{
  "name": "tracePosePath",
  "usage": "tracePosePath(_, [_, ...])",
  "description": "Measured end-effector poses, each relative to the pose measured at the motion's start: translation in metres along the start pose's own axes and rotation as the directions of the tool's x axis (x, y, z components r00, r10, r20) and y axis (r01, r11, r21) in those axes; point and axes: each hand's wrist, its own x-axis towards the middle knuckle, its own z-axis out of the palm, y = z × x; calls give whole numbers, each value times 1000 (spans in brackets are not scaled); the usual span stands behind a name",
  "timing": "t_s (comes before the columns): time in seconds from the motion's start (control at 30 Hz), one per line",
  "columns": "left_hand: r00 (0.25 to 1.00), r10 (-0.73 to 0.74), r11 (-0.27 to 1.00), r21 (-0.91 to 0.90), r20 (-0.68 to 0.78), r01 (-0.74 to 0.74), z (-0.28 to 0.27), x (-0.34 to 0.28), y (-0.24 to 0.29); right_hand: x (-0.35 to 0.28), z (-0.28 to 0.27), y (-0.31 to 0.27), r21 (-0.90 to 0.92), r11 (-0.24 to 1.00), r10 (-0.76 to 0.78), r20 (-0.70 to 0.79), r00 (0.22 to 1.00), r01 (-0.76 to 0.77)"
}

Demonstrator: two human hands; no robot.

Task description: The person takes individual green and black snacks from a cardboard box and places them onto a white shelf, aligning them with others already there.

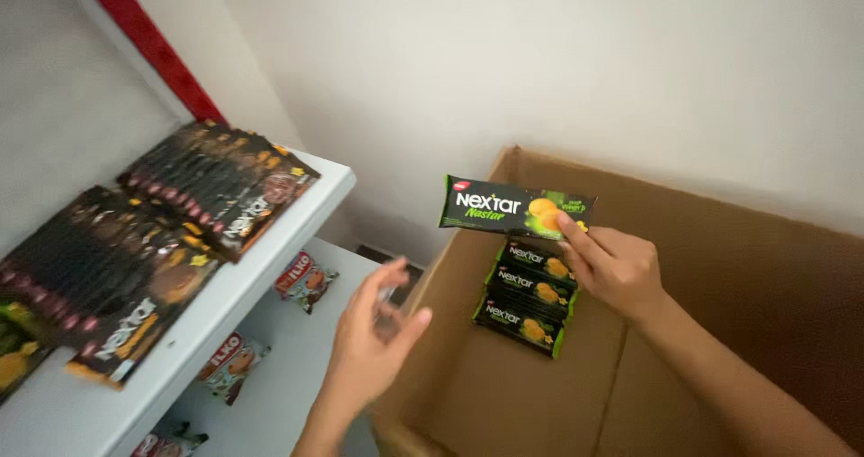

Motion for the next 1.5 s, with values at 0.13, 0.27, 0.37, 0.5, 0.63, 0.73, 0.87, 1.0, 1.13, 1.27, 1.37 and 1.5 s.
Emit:
tracePosePath(0.13, [969, 236, 921, -300, -79, -249, -5, 20, 5, 51, -16, -27, 25, 996, -84, -108, 991, 87])
tracePosePath(0.27, [857, 435, 703, -491, -275, -514, -21, 26, 8, 89, -28, -61, 47, 993, -92, -256, 962, 107])
tracePosePath(0.37, [841, 407, 644, -541, -356, -541, -43, 15, 19, 123, -51, -95, 342, 936, 161, -208, 965, -83])
tracePosePath(0.5, [879, 324, 632, -611, -351, -477, -70, 0, 22, 156, -61, -136, 856, 224, 560, 279, 780, -467])
tracePosePath(0.63, [851, 323, 592, -614, -413, -522, -109, -13, 3, 184, -63, -167, 894, -5, 529, 383, 757, -449])
tracePosePath(0.73, [788, 377, 615, -505, -486, -606, -140, -28, -4, 198, -56, -189, 888, 21, 516, 383, 766, -459])
tracePosePath(0.87, [597, 574, 621, -177, -560, -763, -187, -79, 2, 217, -47, -219, 959, 216, 311, 110, 944, -183])
tracePosePath(1.0, [517, 640, 605, -41, -569, -795, -233, -125, -19, 233, -28, -254, 929, 369, 127, -69, 990, 17])
tracePosePath(1.13, [545, 561, 721, 45, -623, -692, -277, -167, -55, 266, -33, -315, 935, 354, 87, -36, 996, 2])
tracePosePath(1.27, [631, 354, 864, -17, -691, -503, -320, -191, -113, 283, 2, -361, 960, 279, 9, 18, 1000, -20])
tracePosePath(1.37, [676, 195, 913, -120, -711, -390, -344, -212, -121, 303, 16, -397, 951, 286, -64, 143, 988, -119])
tracePosePath(1.5, [657, 41, 973, -120, -753, -197, -380, -221, -141, 330, 60, -441, 893, 409, -151, 271, 951, -189])
